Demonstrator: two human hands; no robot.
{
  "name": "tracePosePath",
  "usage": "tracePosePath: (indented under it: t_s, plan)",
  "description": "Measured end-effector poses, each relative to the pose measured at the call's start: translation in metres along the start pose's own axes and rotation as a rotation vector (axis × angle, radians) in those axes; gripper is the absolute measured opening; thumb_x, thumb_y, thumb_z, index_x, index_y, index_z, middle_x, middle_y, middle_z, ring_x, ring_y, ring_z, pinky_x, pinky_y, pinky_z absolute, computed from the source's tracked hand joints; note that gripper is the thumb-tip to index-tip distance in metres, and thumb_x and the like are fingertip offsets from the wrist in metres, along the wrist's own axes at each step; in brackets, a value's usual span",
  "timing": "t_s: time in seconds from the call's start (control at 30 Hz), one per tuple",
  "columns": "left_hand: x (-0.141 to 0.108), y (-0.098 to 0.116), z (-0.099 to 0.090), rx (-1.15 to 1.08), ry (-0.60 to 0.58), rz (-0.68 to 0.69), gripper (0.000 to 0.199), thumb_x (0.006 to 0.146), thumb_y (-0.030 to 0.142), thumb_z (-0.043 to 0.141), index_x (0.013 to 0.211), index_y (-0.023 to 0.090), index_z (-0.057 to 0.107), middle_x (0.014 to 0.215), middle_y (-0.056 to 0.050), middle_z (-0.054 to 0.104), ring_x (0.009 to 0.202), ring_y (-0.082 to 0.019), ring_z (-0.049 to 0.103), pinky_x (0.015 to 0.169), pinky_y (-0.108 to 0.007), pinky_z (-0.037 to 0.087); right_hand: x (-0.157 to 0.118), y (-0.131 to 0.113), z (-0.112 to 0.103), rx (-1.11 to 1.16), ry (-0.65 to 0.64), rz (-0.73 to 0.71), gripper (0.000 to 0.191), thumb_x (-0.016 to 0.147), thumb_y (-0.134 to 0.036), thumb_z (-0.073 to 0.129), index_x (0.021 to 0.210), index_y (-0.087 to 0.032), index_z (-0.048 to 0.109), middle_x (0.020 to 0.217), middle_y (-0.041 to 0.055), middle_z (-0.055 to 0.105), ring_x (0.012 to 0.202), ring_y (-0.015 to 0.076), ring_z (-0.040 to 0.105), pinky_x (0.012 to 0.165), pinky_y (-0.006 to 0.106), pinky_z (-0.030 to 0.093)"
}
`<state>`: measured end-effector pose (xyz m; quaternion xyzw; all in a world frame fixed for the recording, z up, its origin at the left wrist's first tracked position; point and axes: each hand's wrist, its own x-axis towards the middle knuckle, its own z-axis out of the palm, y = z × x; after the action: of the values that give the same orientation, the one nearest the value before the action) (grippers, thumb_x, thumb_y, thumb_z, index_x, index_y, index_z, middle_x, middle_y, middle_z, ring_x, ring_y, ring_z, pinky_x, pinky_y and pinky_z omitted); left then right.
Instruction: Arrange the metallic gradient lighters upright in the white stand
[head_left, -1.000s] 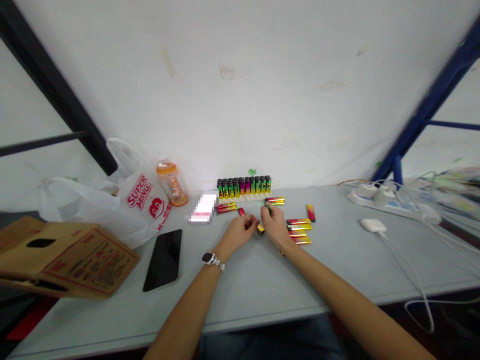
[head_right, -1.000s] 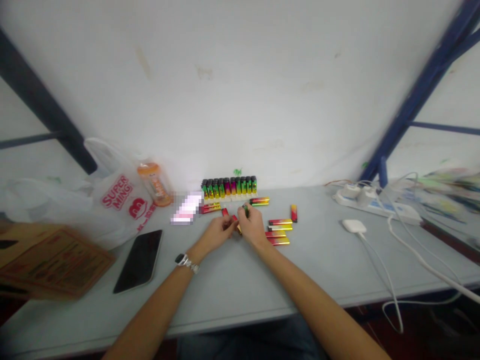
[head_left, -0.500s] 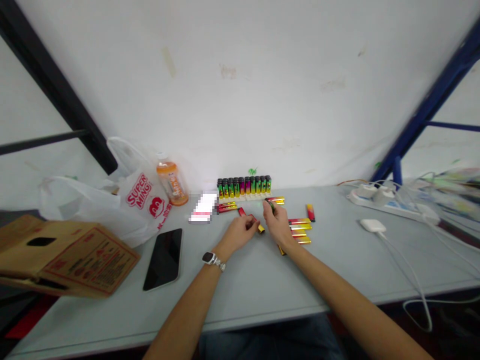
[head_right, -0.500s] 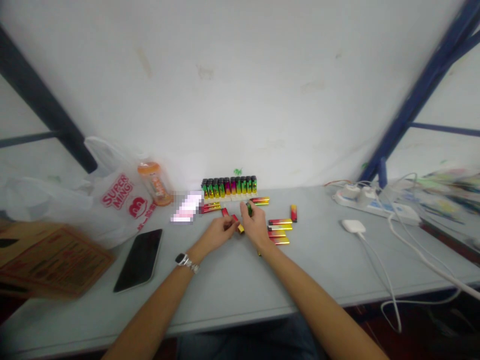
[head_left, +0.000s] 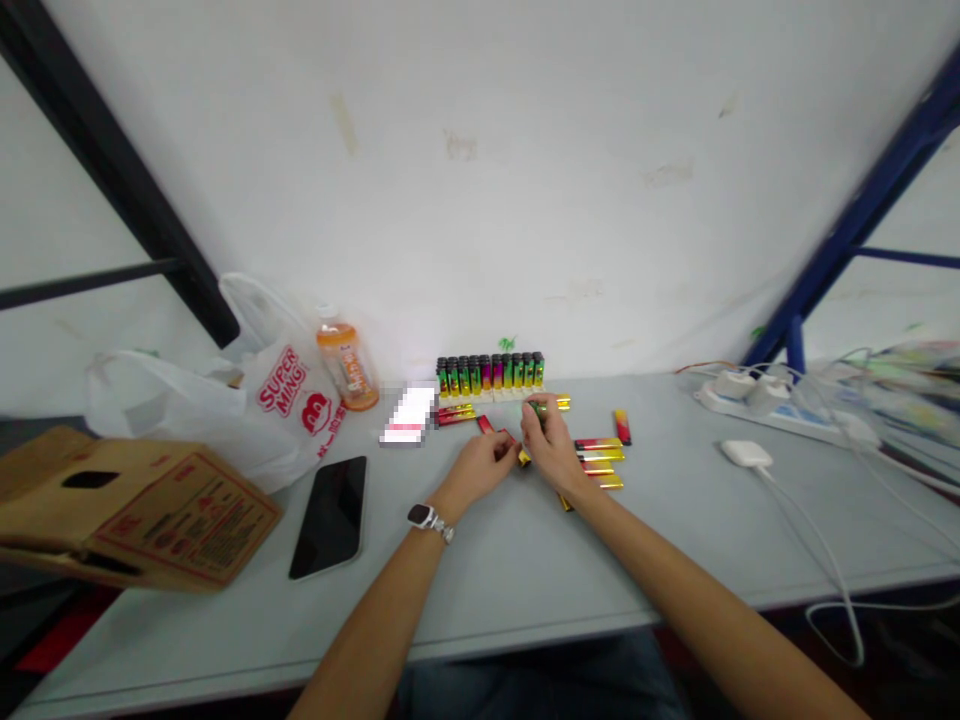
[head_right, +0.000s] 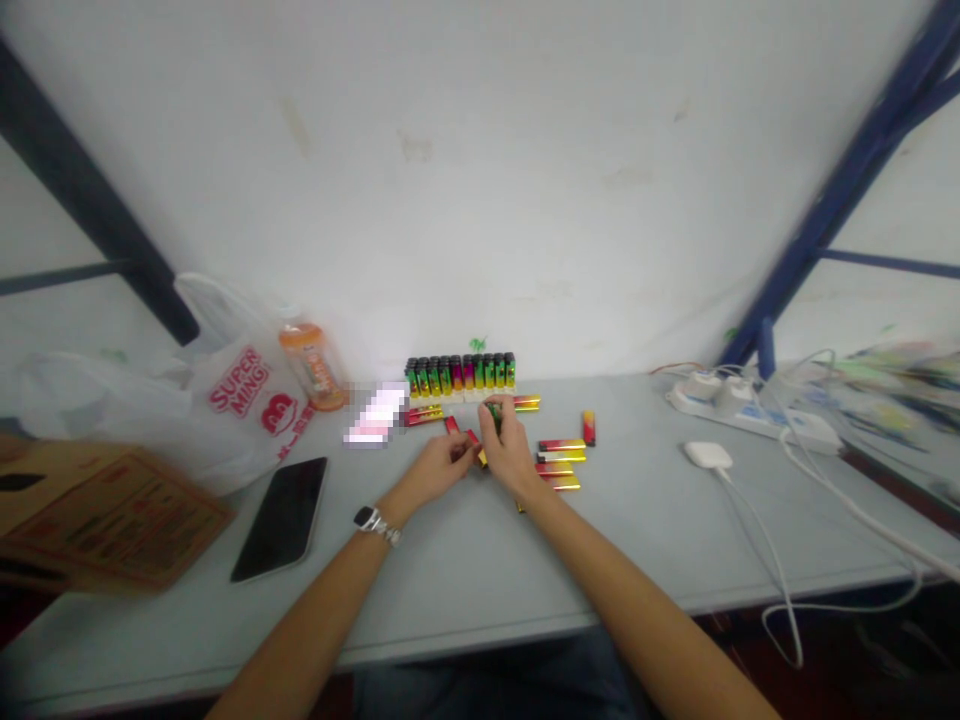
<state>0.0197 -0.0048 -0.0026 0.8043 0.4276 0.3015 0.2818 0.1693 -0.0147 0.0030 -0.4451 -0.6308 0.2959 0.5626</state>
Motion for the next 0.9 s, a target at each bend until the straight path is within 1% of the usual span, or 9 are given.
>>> tracePosePath:
  t_s: [0.07,0.13,0.2,0.27,0.37,0.43,0.6,0.73,0.9]
  plan:
    - [-0.001,0.002,-0.001,0.002,0.004,0.002,0.034,0.093,0.038,0.045,0.07,0.017,0.058,0.061,0.0,0.058,0.056,-0.012,0.051,0.054,-0.023,0.031,0.004,0.001,-0.001,-0.017,-0.022,-0.045,0.021,0.096,-0.043,0.044,0.105,-0.024,0.048,0.07,-0.0045,0.05,0.063,0.0142,0.05,0.063,0.026,0.042]
    - [-0.001,0.004,-0.002,0.008,0.01,-0.008,0.034,0.092,0.038,0.045,0.07,0.016,0.058,0.061,-0.001,0.059,0.056,-0.012,0.051,0.054,-0.023,0.031,0.012,0.0,-0.004,-0.068,-0.03,-0.124,0.02,0.094,-0.041,0.05,0.099,-0.022,0.054,0.08,-0.0004,0.057,0.074,0.0154,0.055,0.071,0.028,0.045]
    - [-0.002,0.005,-0.003,0.006,0.013,-0.019,0.035,0.093,0.039,0.045,0.069,0.016,0.059,0.061,-0.001,0.059,0.056,-0.012,0.051,0.054,-0.024,0.031,0.024,-0.001,-0.008,-0.154,-0.024,-0.194,0.02,0.089,-0.04,0.058,0.093,-0.02,0.061,0.09,0.0034,0.061,0.081,0.0165,0.057,0.077,0.03,0.046]
    - [-0.003,0.006,-0.003,0.006,0.012,-0.025,0.036,0.093,0.039,0.045,0.07,0.016,0.06,0.061,-0.001,0.059,0.056,-0.012,0.05,0.054,-0.024,0.031,0.04,-0.002,-0.01,-0.232,-0.041,-0.21,0.02,0.084,-0.038,0.064,0.092,-0.019,0.066,0.089,0.0041,0.062,0.076,0.0159,0.057,0.075,0.03,0.046]
    - [-0.003,0.004,-0.002,0.017,0.013,-0.029,0.036,0.092,0.04,0.047,0.07,0.016,0.061,0.061,0.0,0.059,0.056,-0.011,0.049,0.053,-0.023,0.031,0.07,0.0,-0.01,-0.28,-0.158,-0.193,0.019,0.083,-0.034,0.064,0.095,-0.018,0.067,0.076,0.0015,0.064,0.063,0.0138,0.055,0.067,0.029,0.045]
    - [-0.003,0.002,-0.002,0.028,0.012,-0.03,0.036,0.092,0.041,0.047,0.07,0.016,0.062,0.06,0.0,0.058,0.056,-0.011,0.049,0.053,-0.023,0.03,0.091,0.004,-0.005,-0.298,-0.21,-0.207,0.017,0.082,-0.029,0.063,0.094,-0.018,0.067,0.074,0.001,0.066,0.062,0.0133,0.054,0.065,0.027,0.045]
    - [-0.003,0.0,-0.003,0.038,0.0,-0.038,0.036,0.092,0.041,0.047,0.071,0.017,0.063,0.06,0.0,0.059,0.057,-0.012,0.05,0.053,-0.023,0.03,0.131,0.013,0.013,-0.34,-0.233,-0.238,0.011,0.079,-0.019,0.064,0.09,-0.017,0.067,0.075,0.001,0.067,0.064,0.0132,0.055,0.065,0.026,0.044]
    - [-0.004,0.002,-0.004,0.039,-0.008,-0.046,0.036,0.092,0.041,0.047,0.072,0.017,0.065,0.061,-0.001,0.06,0.057,-0.012,0.05,0.053,-0.023,0.03,0.145,0.015,0.025,-0.397,-0.275,-0.239,0.01,0.079,-0.015,0.064,0.088,-0.016,0.068,0.071,0.0002,0.065,0.065,0.0131,0.056,0.066,0.026,0.043]
    - [-0.004,0.001,-0.005,0.038,-0.006,-0.033,0.036,0.092,0.041,0.047,0.075,0.016,0.067,0.064,-0.002,0.061,0.058,-0.013,0.051,0.054,-0.023,0.031,0.148,0.021,0.031,-0.433,-0.335,-0.22,0.013,0.081,-0.014,0.061,0.091,-0.015,0.069,0.071,-0.0002,0.064,0.066,0.0129,0.055,0.068,0.027,0.044]
